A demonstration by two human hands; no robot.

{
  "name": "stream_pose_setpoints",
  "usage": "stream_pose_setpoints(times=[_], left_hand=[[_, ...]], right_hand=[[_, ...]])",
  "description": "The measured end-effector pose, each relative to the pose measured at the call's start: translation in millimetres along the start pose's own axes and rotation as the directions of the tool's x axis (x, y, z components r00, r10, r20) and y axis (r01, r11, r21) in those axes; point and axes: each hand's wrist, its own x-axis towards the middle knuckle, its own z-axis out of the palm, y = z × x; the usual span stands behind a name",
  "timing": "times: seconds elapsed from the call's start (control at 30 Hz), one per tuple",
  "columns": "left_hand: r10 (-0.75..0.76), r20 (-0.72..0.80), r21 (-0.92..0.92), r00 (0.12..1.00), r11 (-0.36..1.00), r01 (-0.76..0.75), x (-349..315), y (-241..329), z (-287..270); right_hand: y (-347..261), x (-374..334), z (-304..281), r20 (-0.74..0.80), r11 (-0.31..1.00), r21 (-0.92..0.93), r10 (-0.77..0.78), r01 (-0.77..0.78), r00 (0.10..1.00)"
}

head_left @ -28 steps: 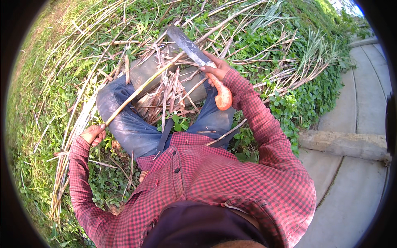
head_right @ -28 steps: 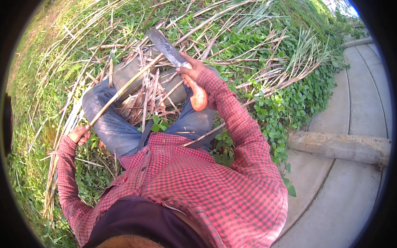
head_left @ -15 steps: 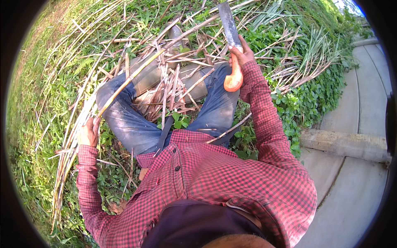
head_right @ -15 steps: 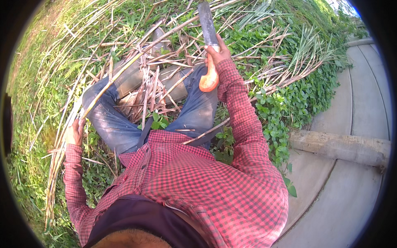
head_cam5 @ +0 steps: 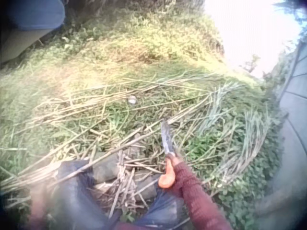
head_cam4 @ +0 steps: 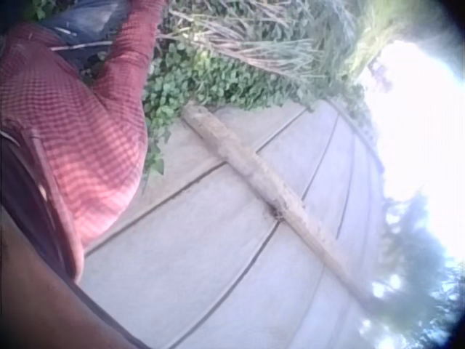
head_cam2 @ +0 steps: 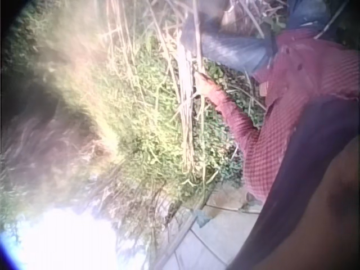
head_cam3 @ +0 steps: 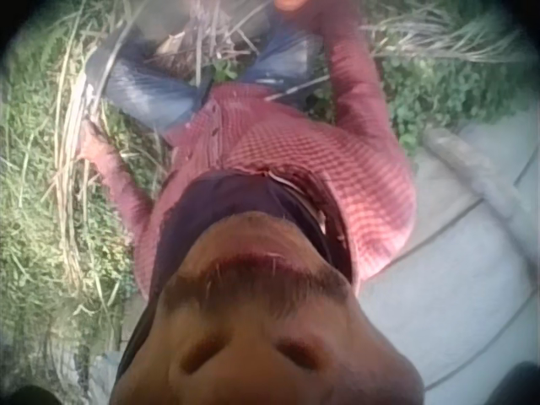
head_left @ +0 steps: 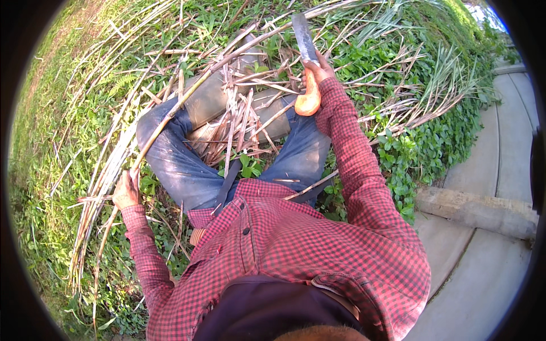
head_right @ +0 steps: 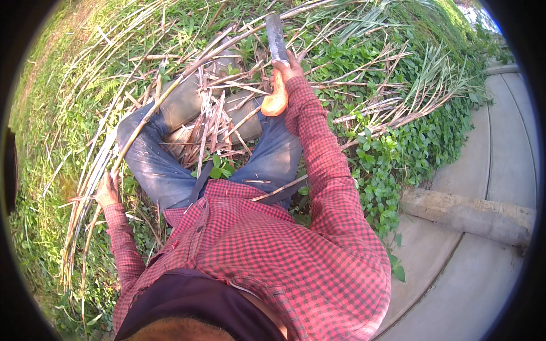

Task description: The person sits on the ground and uses a machete to split long, thin sticks into smaller pieces. They hold a stick in their left hand and repeatedly strike it with the machete in their right hand, creating a pile of wood chips and debris.

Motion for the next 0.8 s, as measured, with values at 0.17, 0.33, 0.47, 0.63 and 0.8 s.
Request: stream_pose_setpoints(times=[0.17,0.33,0.47,0.63,0.8], left_hand=[[-0.007,0.101,-0.082,0.995,0.997,0.015,6,-7,-5],[0.089,-0.072,-0.013,0.993,0.996,-0.090,5,-4,-3],[0.080,0.005,0.011,0.997,0.997,-0.080,4,-1,-7],[0.036,0.022,0.033,0.999,0.999,-0.037,-5,-7,-5],[0.044,-0.007,-0.044,0.999,0.998,-0.045,11,13,-5]], right_hand=[[9,21,19,0.034,0.998,-0.048,-0.045,0.046,0.998],[34,1,41,0.136,0.997,-0.058,0.052,-0.044,0.989],[55,-64,75,0.521,0.770,-0.369,-0.293,0.521,0.802],[35,-73,78,0.441,0.987,-0.123,0.150,-0.106,0.885],[47,-41,74,0.037,0.997,0.080,0.011,-0.013,0.999]])
